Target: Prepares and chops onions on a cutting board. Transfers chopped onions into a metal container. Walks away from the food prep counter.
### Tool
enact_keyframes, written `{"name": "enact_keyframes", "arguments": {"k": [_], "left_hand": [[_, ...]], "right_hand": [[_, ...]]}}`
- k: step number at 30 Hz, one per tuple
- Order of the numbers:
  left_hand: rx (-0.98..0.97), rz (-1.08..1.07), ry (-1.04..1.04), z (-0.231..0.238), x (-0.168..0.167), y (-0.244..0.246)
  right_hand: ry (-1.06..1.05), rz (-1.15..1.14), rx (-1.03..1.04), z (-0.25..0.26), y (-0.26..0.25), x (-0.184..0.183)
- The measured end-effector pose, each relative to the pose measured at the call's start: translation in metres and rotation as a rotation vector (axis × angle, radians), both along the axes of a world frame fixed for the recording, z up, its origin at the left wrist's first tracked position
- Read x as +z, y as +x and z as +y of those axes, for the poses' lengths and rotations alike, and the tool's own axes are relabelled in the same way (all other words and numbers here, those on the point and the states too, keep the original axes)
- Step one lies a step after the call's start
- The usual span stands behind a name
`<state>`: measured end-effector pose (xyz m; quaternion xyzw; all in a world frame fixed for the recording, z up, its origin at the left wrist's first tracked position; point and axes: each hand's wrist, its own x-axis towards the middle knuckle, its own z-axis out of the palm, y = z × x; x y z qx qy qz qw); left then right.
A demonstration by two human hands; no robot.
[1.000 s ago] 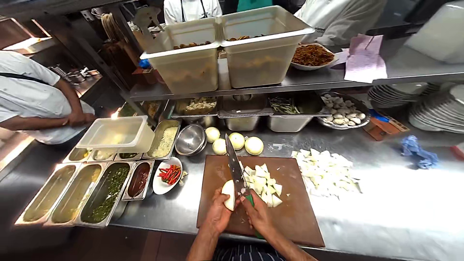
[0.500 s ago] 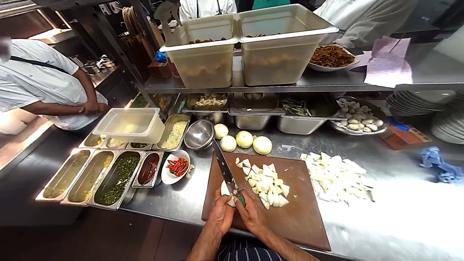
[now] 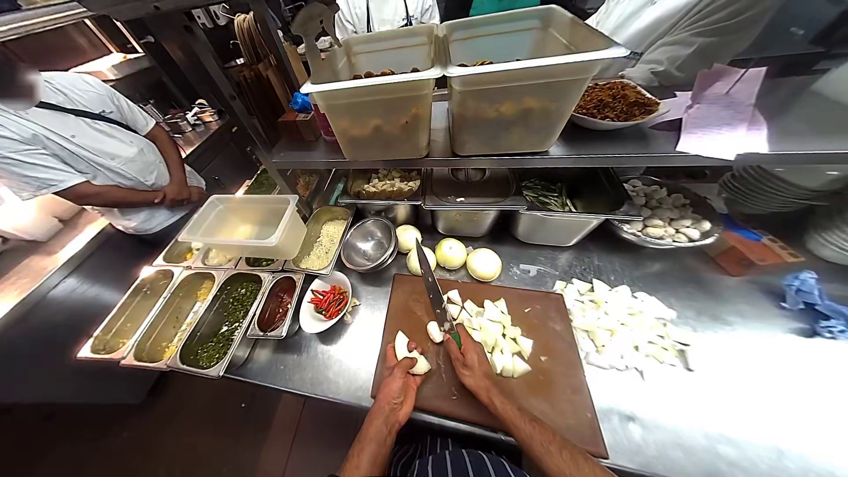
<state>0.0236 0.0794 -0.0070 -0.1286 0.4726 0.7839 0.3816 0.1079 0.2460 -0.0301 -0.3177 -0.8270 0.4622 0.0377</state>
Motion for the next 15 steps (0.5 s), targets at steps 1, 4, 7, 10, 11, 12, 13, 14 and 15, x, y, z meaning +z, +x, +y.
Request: {"name": "enact_keyframes", "arguments": {"k": [1, 4, 7, 10, 11, 12, 13, 14, 15], "left_hand": [[-0.053, 0.118, -0.074, -0.002, -0.002, -0.001], [-0.235, 0.491, -0.263, -0.013, -0.008, -0.009], [-0.303, 0.556, -0.261, -0.024, -0.013, -0.012], [-0.280, 0.546, -0.268, -0.028, -0.010, -0.011], [-0.302, 0.584, -0.298, -0.030, -0.009, -0.010], [-0.350, 0.657, -0.345, -0.031, -0.011, -0.010], [-0.430, 0.762, -0.413, -0.032, -0.014, -0.010], [-0.524, 0.877, -0.501, -0.032, -0.018, -0.009], [-0.608, 1.000, -0.600, -0.031, -0.020, -0.006]], "right_hand": [[-0.004, -0.012, 0.002, 0.003, 0.006, 0.004], [-0.032, -0.087, 0.144, 0.007, 0.038, 0.020], [-0.101, -0.281, 0.314, 0.000, 0.070, 0.025], [-0.084, -0.397, 0.291, 0.003, 0.084, 0.028], [-0.054, -0.434, 0.282, 0.008, 0.086, 0.033], [-0.024, -0.459, 0.275, 0.013, 0.087, 0.039], [0.008, -0.478, 0.271, 0.017, 0.089, 0.044], [0.046, -0.490, 0.271, 0.021, 0.091, 0.047], [0.074, -0.492, 0.280, 0.023, 0.094, 0.050]]}}
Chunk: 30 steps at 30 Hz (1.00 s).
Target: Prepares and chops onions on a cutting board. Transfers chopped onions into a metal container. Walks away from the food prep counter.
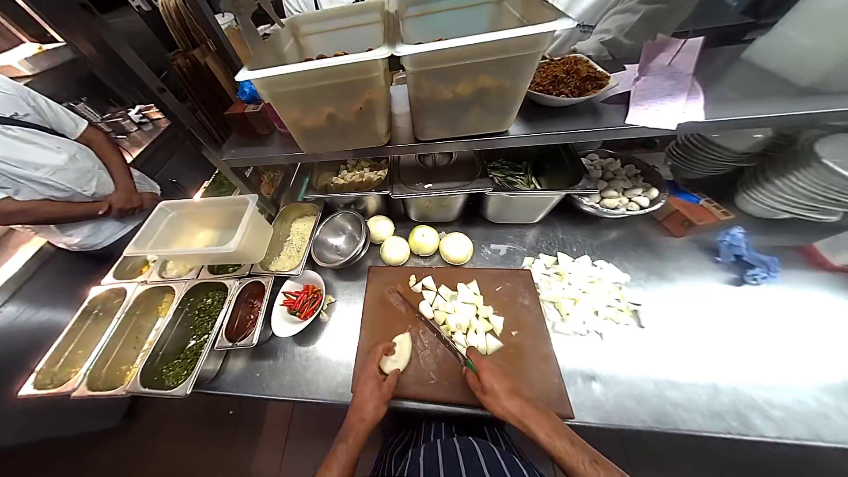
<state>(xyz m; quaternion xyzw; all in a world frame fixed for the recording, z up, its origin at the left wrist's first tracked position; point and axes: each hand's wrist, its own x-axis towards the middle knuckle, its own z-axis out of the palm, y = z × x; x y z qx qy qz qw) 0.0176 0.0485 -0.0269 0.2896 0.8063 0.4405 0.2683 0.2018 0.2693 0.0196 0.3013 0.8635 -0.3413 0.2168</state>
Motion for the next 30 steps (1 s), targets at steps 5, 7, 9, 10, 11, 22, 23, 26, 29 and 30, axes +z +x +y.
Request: {"name": "enact_keyframes", "arguments": {"k": [5, 7, 9, 10, 11, 22, 23, 26, 29, 30], "left_hand": [[-0.146, 0.311, -0.294, 0.015, 0.005, 0.023], [-0.165, 0.281, -0.398, 0.029, 0.016, 0.028], [-0.197, 0.205, -0.480, 0.044, 0.030, 0.029], [-0.209, 0.184, -0.504, 0.048, 0.035, 0.029], [-0.217, 0.173, -0.519, 0.052, 0.038, 0.028], [-0.299, 0.092, -0.469, 0.056, 0.030, 0.012], [-0.313, 0.096, -0.458, 0.051, 0.029, 0.010], [-0.350, 0.163, -0.468, 0.040, 0.032, -0.001], [-0.363, 0.183, -0.496, 0.039, 0.035, -0.003], [-0.360, 0.182, -0.508, 0.043, 0.038, -0.004]], "right_hand": [[0.070, -0.033, 0.076, -0.005, 0.009, 0.005], [0.114, -0.012, 0.100, -0.013, 0.009, 0.012], [0.123, 0.001, 0.132, -0.023, 0.009, 0.024], [0.126, -0.027, 0.152, -0.027, 0.007, 0.031], [0.131, -0.059, 0.173, -0.031, 0.006, 0.037], [0.088, -0.053, 0.114, -0.036, -0.021, 0.002], [0.081, -0.017, 0.102, -0.034, -0.023, -0.005], [0.057, 0.076, 0.070, -0.025, -0.018, -0.005], [0.061, -0.024, 0.181, -0.033, -0.014, 0.039], [0.061, -0.093, 0.210, -0.035, -0.017, 0.056]]}}
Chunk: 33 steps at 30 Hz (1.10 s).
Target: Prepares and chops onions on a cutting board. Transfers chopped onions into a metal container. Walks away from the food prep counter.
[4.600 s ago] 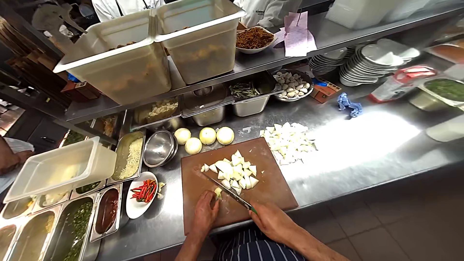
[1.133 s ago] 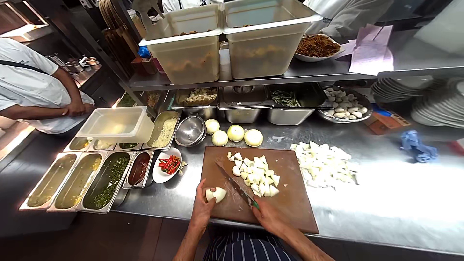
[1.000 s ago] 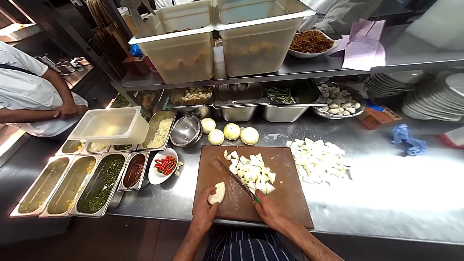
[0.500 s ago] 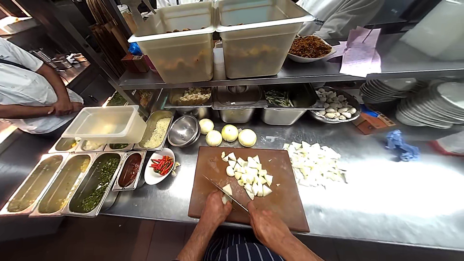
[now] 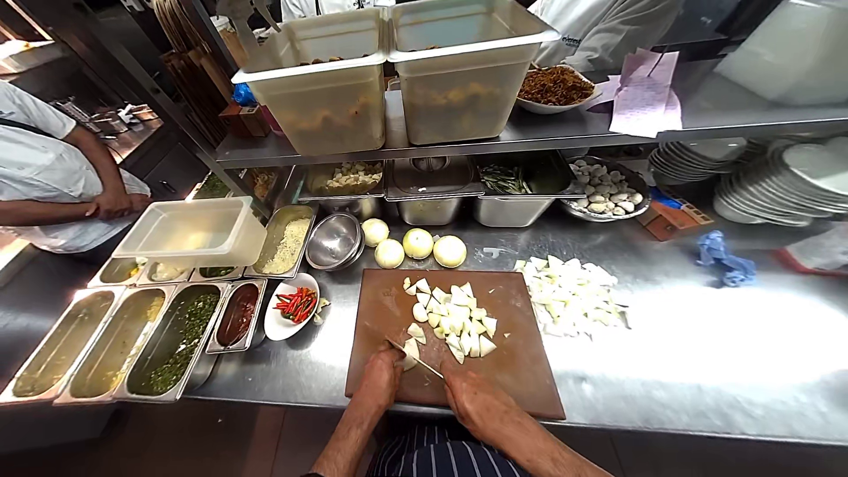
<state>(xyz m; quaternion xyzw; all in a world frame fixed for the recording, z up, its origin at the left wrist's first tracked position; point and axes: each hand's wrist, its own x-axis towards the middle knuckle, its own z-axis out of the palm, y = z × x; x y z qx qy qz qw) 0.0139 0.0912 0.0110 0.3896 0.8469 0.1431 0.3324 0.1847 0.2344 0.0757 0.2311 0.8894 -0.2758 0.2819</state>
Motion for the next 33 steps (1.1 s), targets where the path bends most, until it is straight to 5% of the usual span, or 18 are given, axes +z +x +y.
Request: {"name": "enact_keyframes", "arguments": {"k": [2, 8, 14, 20, 27, 33], "left_hand": [[0.011, 0.009, -0.003, 0.003, 0.000, -0.001], [0.117, 0.011, 0.085, -0.019, -0.011, 0.015], [0.135, 0.105, 0.005, 0.000, -0.014, 0.033], [0.192, 0.160, 0.093, -0.007, -0.029, 0.039], [0.157, 0.172, 0.133, -0.016, -0.028, 0.033], [0.214, 0.181, 0.153, -0.013, -0.036, 0.037]], "right_hand": [[0.009, -0.090, 0.018, -0.002, -0.005, 0.008], [-0.036, 0.117, -0.053, 0.004, -0.002, -0.060], [-0.002, -0.007, 0.002, -0.007, -0.001, -0.004], [-0.045, 0.114, -0.102, -0.005, -0.007, -0.062], [-0.026, -0.032, 0.047, -0.009, -0.003, 0.004], [-0.147, 0.293, -0.125, -0.011, 0.007, -0.090]]}}
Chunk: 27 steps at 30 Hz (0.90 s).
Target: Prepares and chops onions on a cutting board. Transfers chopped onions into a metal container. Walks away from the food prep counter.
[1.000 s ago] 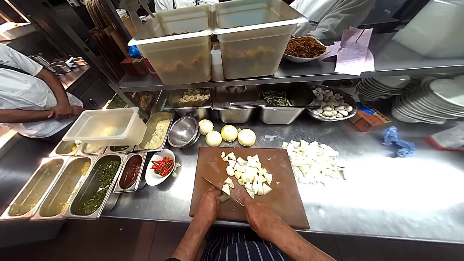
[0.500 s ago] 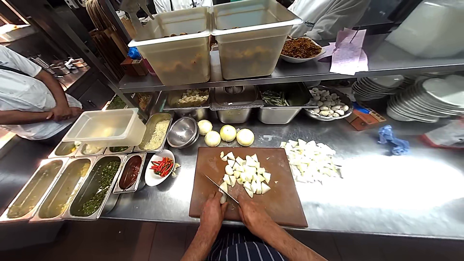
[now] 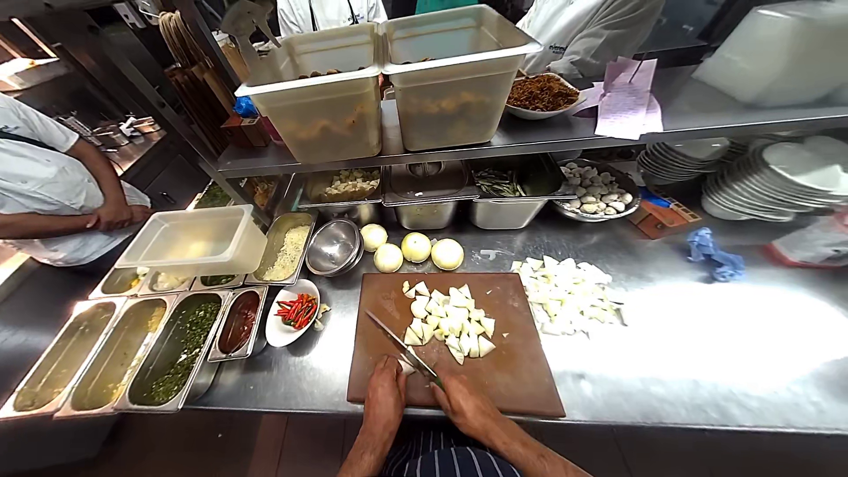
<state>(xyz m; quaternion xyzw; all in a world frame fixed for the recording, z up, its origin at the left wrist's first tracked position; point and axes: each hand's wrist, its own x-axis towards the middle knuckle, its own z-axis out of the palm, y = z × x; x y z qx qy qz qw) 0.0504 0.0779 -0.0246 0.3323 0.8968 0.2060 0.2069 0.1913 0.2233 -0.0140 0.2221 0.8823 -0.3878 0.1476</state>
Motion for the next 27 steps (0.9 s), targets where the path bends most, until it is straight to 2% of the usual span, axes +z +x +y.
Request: {"name": "enact_keyframes", "arguments": {"k": [4, 6, 7, 10, 13, 16, 18, 21, 23, 25, 27], "left_hand": [[0.002, -0.086, 0.167, 0.036, 0.010, -0.013], [0.016, -0.022, 0.257, 0.064, 0.020, -0.033], [0.002, -0.007, 0.218, 0.079, 0.026, -0.046], [-0.107, -0.076, -0.060, 0.121, 0.028, -0.074], [-0.124, -0.120, -0.132, 0.143, 0.028, -0.085], [-0.066, -0.203, -0.056, 0.124, 0.043, -0.097], [-0.123, -0.167, -0.032, 0.091, 0.057, -0.102], [-0.306, -0.107, -0.065, 0.039, 0.053, -0.081], [-0.355, -0.063, -0.004, 0.014, 0.027, -0.061], [-0.309, -0.006, 0.146, -0.003, -0.002, -0.048], [-0.192, 0.013, 0.252, -0.009, -0.009, -0.043]], "right_hand": [[-0.114, 0.210, -0.422, 0.015, 0.034, 0.000], [-0.202, 0.215, -0.559, 0.033, 0.056, 0.014], [-0.280, 0.196, -0.596, 0.041, 0.070, 0.019], [-0.566, 0.104, -0.600, 0.059, 0.113, 0.032], [-0.638, -0.019, -0.449, 0.065, 0.148, 0.038], [-0.525, -0.110, -0.140, 0.063, 0.153, 0.040], [-0.446, -0.161, 0.016, 0.055, 0.133, 0.036], [-0.383, -0.214, -0.037, 0.044, 0.095, 0.034], [-0.265, -0.209, -0.080, 0.040, 0.068, 0.040], [-0.163, -0.176, -0.065, 0.031, 0.047, 0.048], [-0.051, -0.170, -0.006, 0.020, 0.032, 0.059]]}}
